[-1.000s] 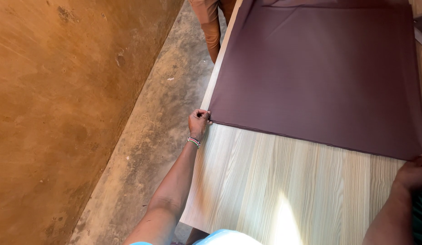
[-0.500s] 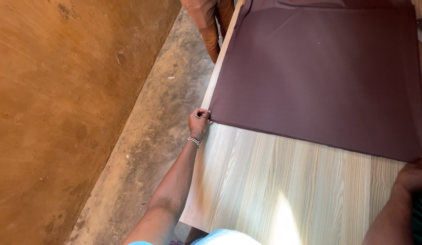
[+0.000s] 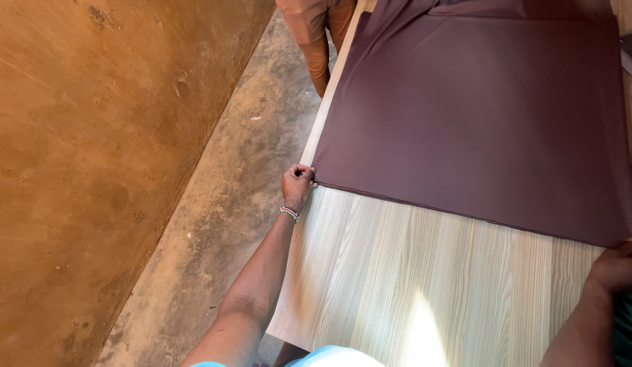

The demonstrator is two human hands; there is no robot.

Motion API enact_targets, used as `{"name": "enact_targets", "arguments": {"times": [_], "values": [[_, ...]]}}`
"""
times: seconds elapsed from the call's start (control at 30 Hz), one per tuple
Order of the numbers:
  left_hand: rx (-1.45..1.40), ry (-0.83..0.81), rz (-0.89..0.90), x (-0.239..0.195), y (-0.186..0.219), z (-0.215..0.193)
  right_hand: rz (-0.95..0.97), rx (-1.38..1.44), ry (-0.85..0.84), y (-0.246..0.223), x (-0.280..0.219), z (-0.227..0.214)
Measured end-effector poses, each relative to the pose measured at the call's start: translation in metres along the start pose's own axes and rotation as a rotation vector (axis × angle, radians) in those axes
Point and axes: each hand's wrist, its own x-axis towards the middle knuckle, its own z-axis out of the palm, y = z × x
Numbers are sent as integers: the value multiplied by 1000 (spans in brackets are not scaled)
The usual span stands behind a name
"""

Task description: Laying out and smoothing a large piece of brown fabric on a cutting table

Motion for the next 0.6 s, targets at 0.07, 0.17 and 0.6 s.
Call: {"name": "enact_targets", "arguments": {"times": [0.07, 0.17, 0.6], "values": [[-42, -7, 1, 1, -2, 0, 58, 47, 7, 1, 1, 2], [-37, -1, 6, 1, 0, 1, 97, 93, 13, -16, 5, -6], [-16, 5, 11, -2, -1, 0, 50, 190, -42, -27, 11, -16]]}}
